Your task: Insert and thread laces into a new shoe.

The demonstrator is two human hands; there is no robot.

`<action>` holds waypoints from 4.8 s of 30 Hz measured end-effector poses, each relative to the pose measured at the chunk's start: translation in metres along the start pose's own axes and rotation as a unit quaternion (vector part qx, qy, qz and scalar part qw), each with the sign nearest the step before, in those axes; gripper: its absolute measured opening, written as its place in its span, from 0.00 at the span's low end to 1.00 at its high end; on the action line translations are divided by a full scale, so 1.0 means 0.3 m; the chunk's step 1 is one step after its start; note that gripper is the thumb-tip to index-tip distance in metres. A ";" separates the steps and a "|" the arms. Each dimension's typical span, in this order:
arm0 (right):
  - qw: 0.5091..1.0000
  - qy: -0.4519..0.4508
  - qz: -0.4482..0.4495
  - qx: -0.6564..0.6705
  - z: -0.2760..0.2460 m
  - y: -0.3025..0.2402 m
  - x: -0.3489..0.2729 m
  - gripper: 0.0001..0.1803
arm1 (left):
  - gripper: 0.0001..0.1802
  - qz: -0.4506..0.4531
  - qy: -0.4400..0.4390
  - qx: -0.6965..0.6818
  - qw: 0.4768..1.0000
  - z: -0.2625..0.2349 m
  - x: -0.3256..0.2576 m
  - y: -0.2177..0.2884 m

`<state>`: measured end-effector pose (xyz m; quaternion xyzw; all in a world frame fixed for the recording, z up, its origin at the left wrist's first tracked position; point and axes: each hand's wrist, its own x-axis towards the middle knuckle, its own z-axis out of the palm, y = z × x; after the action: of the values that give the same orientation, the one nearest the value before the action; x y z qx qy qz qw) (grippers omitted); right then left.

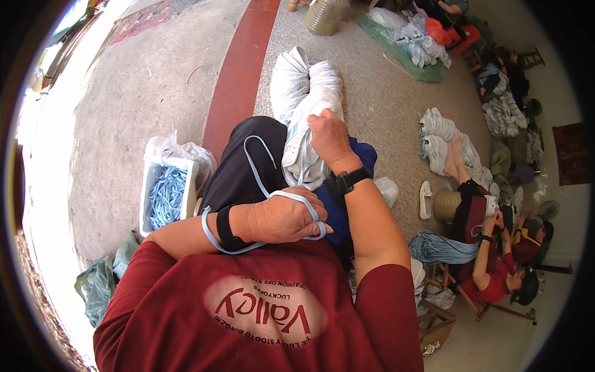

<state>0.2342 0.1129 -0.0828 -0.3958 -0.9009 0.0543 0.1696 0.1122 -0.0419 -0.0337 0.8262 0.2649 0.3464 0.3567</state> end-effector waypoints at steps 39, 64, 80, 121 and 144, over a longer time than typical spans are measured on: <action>0.896 -0.004 0.222 0.384 0.108 0.116 0.078 0.08 | 0.23 0.090 -0.139 -0.333 0.928 0.037 -0.004 0.117; 0.979 0.113 0.030 0.164 0.031 -0.086 -0.173 0.21 | 0.13 0.083 0.098 0.115 0.985 -0.062 0.030 0.168; 0.943 0.206 -0.011 0.261 -0.005 -0.015 -0.229 0.04 | 0.12 0.028 0.097 0.028 0.995 -0.127 0.002 0.112; 0.998 -0.029 0.008 -0.049 -0.102 0.014 -0.213 0.17 | 0.08 -0.206 0.090 0.266 0.937 -0.126 0.086 -0.323; 0.995 -0.089 0.031 -0.015 -0.104 0.049 -0.205 0.25 | 0.26 -0.205 -0.080 0.339 0.915 -0.120 0.108 -0.354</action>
<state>0.2939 0.0767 -0.0731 -0.4199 -0.9003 0.0812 0.0813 0.0846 0.0594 -0.0852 0.8502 0.5004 0.0873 0.1382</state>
